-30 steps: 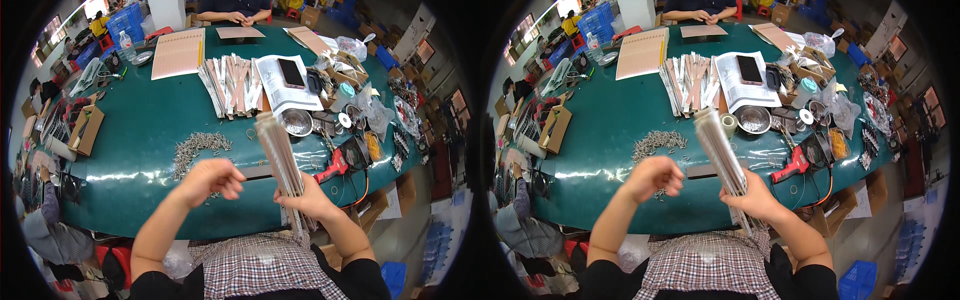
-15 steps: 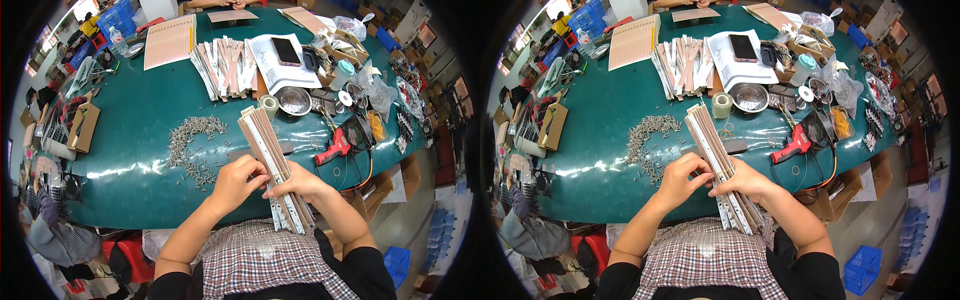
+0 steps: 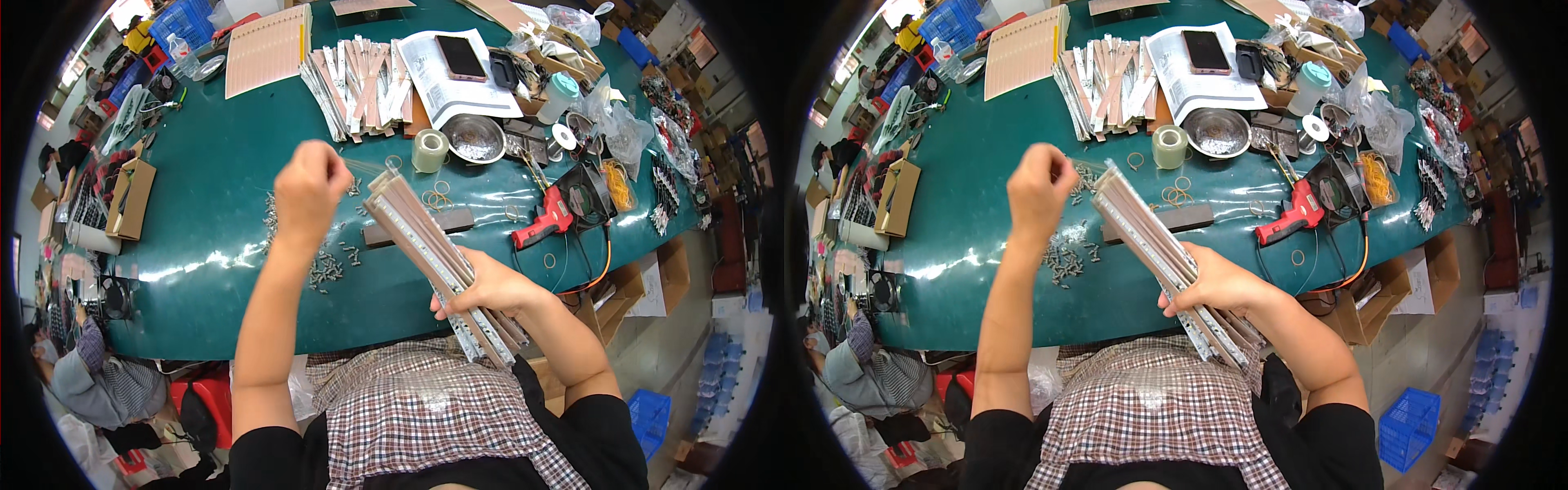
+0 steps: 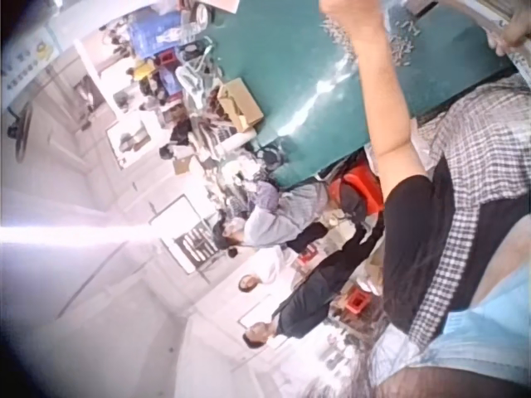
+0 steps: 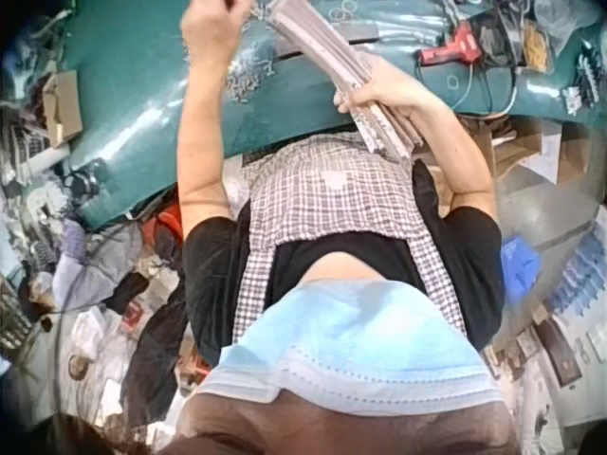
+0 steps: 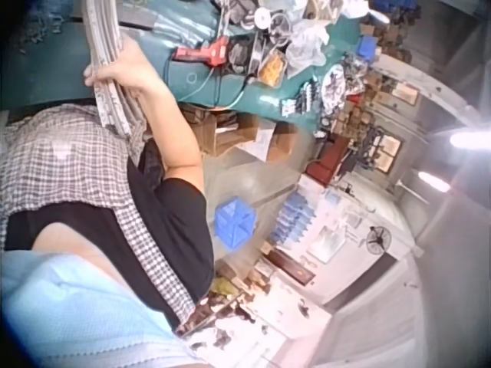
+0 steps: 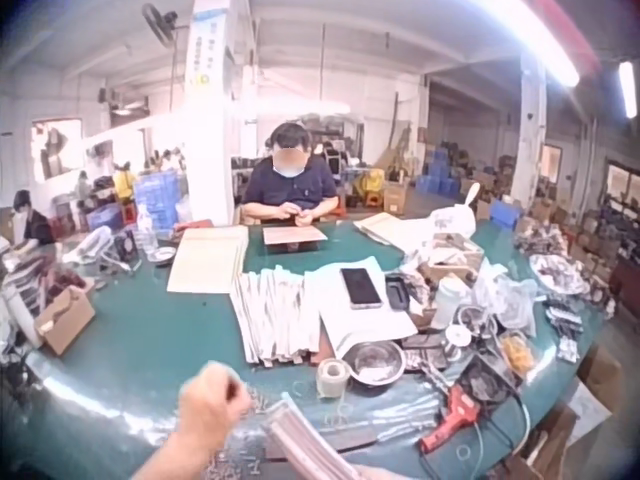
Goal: The person binds a bundle of LED strips and places them into a box, then solders small metal connector pieces onto individual LED strips using a soldering gun.
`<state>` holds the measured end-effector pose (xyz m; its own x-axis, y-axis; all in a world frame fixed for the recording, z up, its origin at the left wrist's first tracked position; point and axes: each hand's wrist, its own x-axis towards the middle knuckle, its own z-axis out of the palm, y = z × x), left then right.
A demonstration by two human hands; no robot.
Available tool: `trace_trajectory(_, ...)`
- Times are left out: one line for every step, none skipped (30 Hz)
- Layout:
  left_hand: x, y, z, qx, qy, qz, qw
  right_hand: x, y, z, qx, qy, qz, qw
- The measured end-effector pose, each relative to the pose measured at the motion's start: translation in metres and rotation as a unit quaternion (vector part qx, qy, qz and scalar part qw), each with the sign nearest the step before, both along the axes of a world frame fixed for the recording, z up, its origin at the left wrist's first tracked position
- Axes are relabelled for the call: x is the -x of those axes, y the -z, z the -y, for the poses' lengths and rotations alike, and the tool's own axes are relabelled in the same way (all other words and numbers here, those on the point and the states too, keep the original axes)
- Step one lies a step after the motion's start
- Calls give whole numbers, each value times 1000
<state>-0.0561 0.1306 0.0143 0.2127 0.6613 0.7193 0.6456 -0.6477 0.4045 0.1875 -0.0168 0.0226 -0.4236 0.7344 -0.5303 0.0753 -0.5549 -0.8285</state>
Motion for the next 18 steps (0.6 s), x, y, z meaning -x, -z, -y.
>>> trace_trajectory(4,-5,-9,6,-27,-3,1000,0,3,2,1,1,-1,1000)
trace_trajectory(8,-10,-17,6,-26,-4,1000,0,6,3,-13,8,8,1000)
trace_trajectory(11,-14,-22,26,-56,10,998,0,10,4,-20,13,21,999)
trace_trajectory(13,-17,-25,45,-86,24,995,-2,12,4,-26,15,17,999)
trace_trajectory(13,-18,-26,81,-93,30,992,-5,15,3,-40,51,31,997)
trace_trajectory(11,-17,-26,82,-92,29,992,-8,17,1,-46,92,47,994)
trace_trajectory(8,-13,-25,136,-67,16,988,-11,18,-2,-52,116,43,991)
trace_trajectory(3,-8,-25,182,-40,5,983,-15,19,-5,-38,138,78,987)
trace_trajectory(-3,-1,-25,210,-14,12,977,-19,19,-7,-39,146,77,986)
trace_trajectory(-12,7,-27,244,-8,4,970,-24,19,-9,-34,158,86,983)
trace_trajectory(-21,15,-32,259,-8,-8,966,-27,19,-10,-40,157,89,983)
trace_trajectory(-30,23,-36,260,-2,-15,966,-29,20,-11,-33,156,97,982)
trace_trajectory(-39,30,-41,267,-5,-14,964,-31,21,-12,-24,152,100,983)
trace_trajectory(-47,37,-46,288,16,18,957,-33,22,-12,-17,151,105,983)
trace_trajectory(-52,42,-49,319,32,46,946,-34,25,-11,-16,148,105,983)
trace_trajectory(-55,47,-51,308,39,51,949,-34,27,-11,-29,145,112,983)
trace_trajectory(-57,51,-52,304,47,28,951,-35,30,-10,-41,142,118,982)
trace_trajectory(-58,53,-52,304,55,3,951,-37,33,-9,-39,143,118,982)
